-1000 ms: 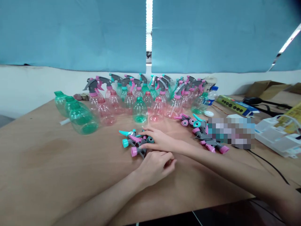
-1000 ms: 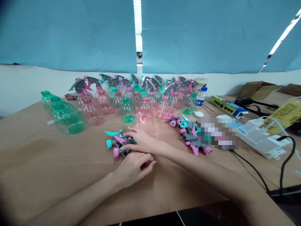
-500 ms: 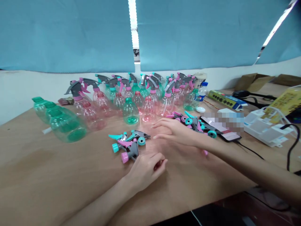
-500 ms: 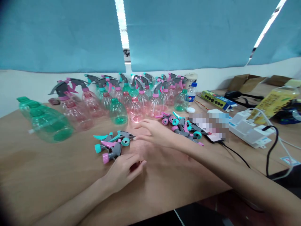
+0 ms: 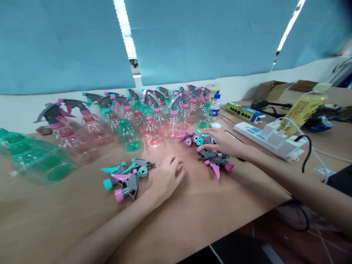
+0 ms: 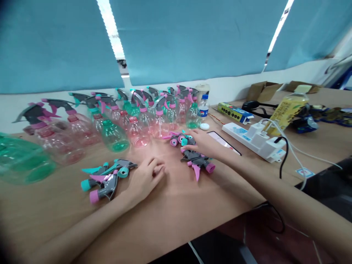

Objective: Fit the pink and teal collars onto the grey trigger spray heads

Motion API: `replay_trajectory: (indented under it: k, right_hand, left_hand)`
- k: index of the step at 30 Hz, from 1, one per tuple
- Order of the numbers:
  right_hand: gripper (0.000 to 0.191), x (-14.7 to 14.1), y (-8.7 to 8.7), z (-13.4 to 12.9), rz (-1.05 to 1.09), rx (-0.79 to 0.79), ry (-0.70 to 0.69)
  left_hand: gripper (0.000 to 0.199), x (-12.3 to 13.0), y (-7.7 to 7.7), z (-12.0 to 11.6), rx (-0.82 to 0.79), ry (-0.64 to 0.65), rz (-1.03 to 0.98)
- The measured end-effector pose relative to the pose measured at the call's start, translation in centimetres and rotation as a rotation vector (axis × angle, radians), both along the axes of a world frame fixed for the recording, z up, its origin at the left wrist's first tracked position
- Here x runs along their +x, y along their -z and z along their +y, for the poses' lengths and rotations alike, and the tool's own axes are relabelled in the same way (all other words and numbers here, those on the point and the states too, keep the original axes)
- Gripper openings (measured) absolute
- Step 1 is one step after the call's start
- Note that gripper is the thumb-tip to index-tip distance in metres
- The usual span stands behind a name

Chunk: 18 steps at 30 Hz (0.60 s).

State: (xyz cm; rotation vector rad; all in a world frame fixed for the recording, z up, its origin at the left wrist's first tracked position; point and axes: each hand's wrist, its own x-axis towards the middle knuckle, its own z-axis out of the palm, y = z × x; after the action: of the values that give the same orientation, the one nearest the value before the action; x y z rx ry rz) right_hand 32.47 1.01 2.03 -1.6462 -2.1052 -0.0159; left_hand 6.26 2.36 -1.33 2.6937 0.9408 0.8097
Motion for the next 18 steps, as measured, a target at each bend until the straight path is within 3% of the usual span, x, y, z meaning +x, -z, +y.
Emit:
replay_trajectory:
  k: [5,9,13,18]
  right_hand:
    - [0.047,-1.0,2.4,1.6,0.042,0.024,0.012]
    - [0.039,-1.4,2.8,1.1,0.066,0.036,0.017]
    - [0.035,-1.4,2.6,0.5,0.089,0.041,0.046]
    - [0.032,-1.0,3.0,0.4,0.118,0.040,0.113]
  left_hand:
    - [0.032,5.8,1.0,3.6,0.008,-0.145,-0.043]
    - [0.030,8.5,1.2,5.5,0.001,-0.203,-0.031]
    - [0.021,9.0,1.1,6.3,0.007,-0.181,-0.010]
    - [0.019,7.2,1.2,5.2,0.011,-0.188,-0.013]
